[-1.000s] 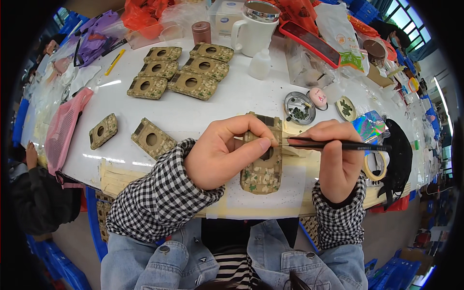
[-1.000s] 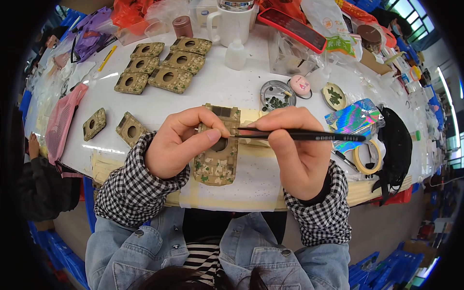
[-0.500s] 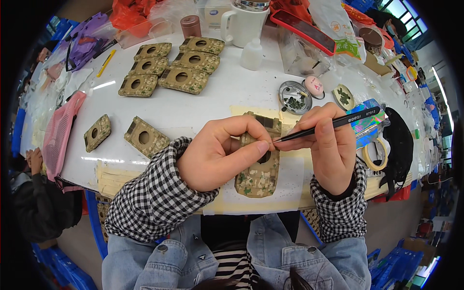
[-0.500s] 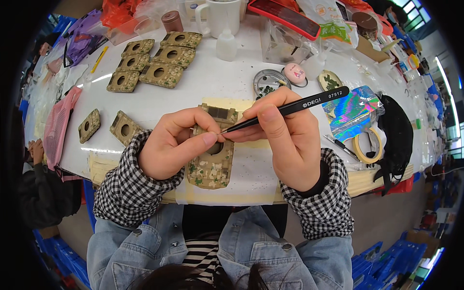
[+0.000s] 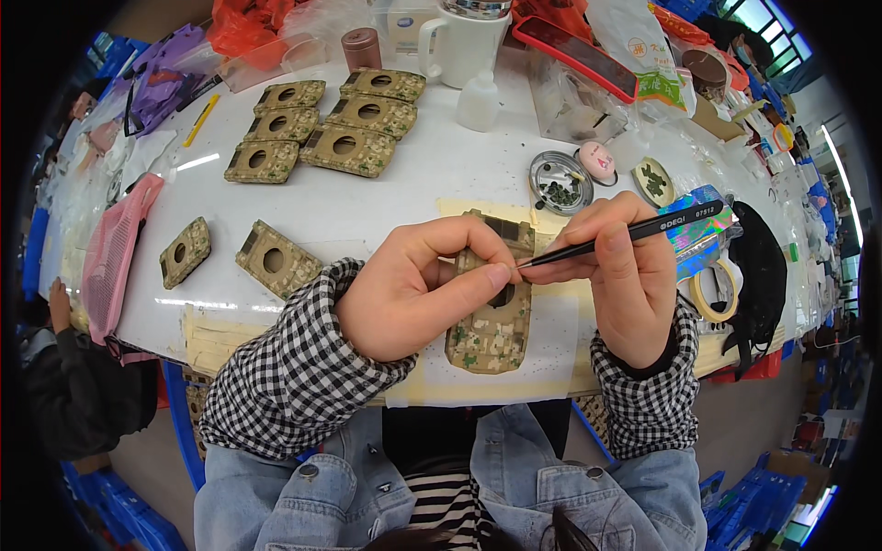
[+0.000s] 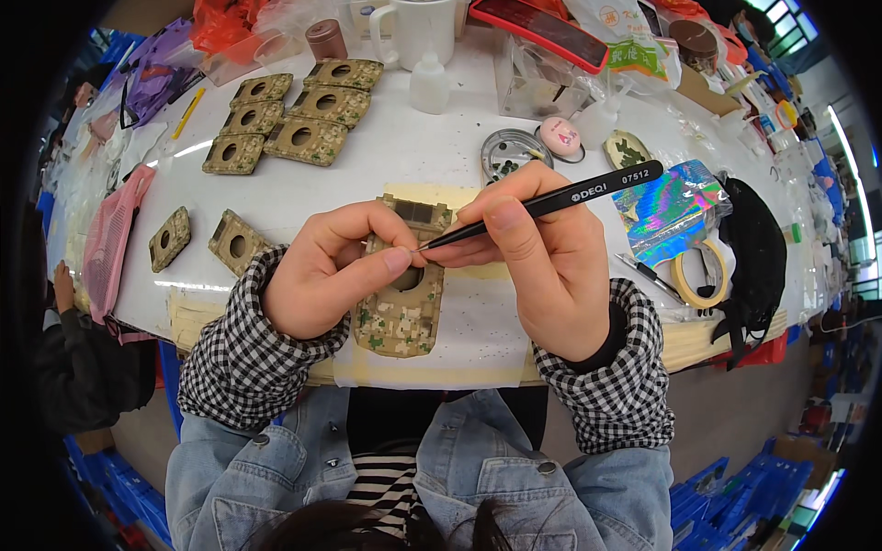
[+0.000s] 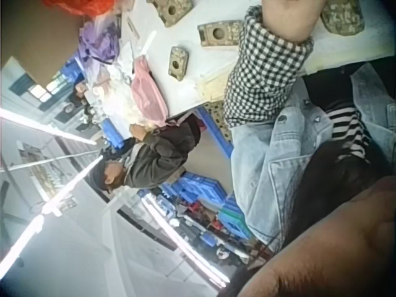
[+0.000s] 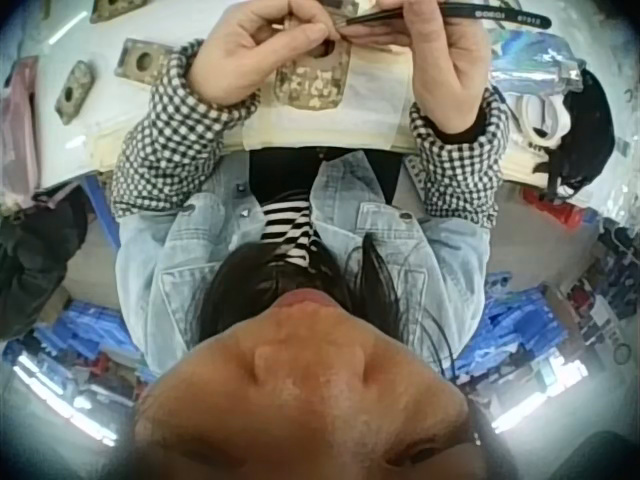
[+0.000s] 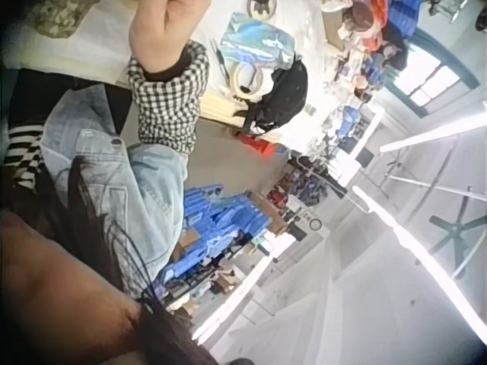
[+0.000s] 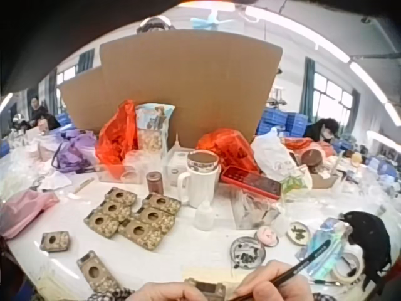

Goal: Painting or detailing a plastic toy tank chassis using a small brush at a workbench.

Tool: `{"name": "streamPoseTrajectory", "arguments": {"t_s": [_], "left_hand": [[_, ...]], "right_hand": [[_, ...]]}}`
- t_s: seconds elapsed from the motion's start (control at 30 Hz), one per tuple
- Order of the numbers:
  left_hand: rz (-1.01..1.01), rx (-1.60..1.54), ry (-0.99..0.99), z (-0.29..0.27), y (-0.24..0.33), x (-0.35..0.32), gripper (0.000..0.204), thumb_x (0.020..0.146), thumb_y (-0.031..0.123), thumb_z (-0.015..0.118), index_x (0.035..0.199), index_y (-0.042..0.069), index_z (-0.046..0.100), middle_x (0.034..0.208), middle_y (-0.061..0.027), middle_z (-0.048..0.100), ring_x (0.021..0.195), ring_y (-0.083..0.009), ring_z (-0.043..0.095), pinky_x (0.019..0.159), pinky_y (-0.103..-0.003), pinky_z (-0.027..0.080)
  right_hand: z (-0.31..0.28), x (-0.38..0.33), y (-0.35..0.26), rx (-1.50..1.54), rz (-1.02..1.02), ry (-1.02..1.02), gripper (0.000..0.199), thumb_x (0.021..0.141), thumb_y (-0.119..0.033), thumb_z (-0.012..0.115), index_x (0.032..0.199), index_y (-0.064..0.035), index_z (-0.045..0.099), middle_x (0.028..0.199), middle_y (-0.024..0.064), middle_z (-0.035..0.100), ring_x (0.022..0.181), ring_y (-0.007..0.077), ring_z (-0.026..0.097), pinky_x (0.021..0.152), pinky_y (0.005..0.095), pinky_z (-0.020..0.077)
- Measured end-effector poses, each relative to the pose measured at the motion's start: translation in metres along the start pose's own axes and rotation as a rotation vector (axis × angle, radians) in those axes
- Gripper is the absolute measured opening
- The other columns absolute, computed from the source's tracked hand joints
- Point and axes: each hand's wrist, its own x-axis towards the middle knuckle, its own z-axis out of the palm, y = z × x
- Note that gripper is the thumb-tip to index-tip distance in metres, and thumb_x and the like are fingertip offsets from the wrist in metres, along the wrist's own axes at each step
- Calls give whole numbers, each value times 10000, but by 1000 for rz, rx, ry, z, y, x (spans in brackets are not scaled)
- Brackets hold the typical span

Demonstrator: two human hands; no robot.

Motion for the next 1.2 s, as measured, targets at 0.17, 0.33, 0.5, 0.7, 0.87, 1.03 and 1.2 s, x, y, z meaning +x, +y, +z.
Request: {"name": "streamPoseTrajectory", "arguments": {"t_s": [0.17,0.33,0.5,0.7,0.87,1.03,1.2], "left_hand": [[24,-15,7,1,-2,1,111,918,94,546,963,1,585,886,-2,596,691,1,452,596,-162,357],[22,-12,5,1,-3,0,113,917,96,548,963,0,586,888,-3,598,707,-1,461,608,-161,365],[20,-11,5,1,-2,0,119,915,105,555,961,0,586,886,-5,599,717,-4,468,615,-160,369],[13,-10,-4,0,0,1,138,922,124,544,965,-1,585,917,-24,597,778,-34,502,692,-187,402],[-11,-97,61,-9,-11,5,230,933,192,519,1065,13,578,883,0,591,747,-24,537,606,-185,443],[-133,-347,20,-8,0,5,400,860,218,509,1199,11,455,1194,-154,561,1095,-216,565,963,-353,446],[-97,-377,-18,-8,-3,5,474,829,227,541,1235,14,419,1230,-172,539,1124,-233,548,972,-364,443]], "right_hand": [[4,1,-3,-83,27,23,295,1008,-248,368,943,22,468,907,115,535,799,230,659,722,358,599],[6,1,-4,-83,33,31,292,1009,-245,366,943,20,466,907,112,536,787,238,666,719,359,600],[5,1,-3,-46,32,25,277,1008,-228,375,950,26,469,897,120,565,804,242,676,728,347,595],[0,0,0,-21,-8,14,263,1008,-215,386,962,29,473,884,127,583,820,225,666,735,331,589],[3,-3,2,-141,-256,16,288,1011,-239,361,949,23,465,847,130,522,748,186,588,698,353,580],[-2,-8,3,-207,-362,-87,163,936,-124,545,948,35,581,912,149,639,865,198,600,782,300,475],[-1,-5,3,-274,-394,-133,156,898,-116,604,953,29,614,945,163,671,893,235,632,839,339,484]]}}
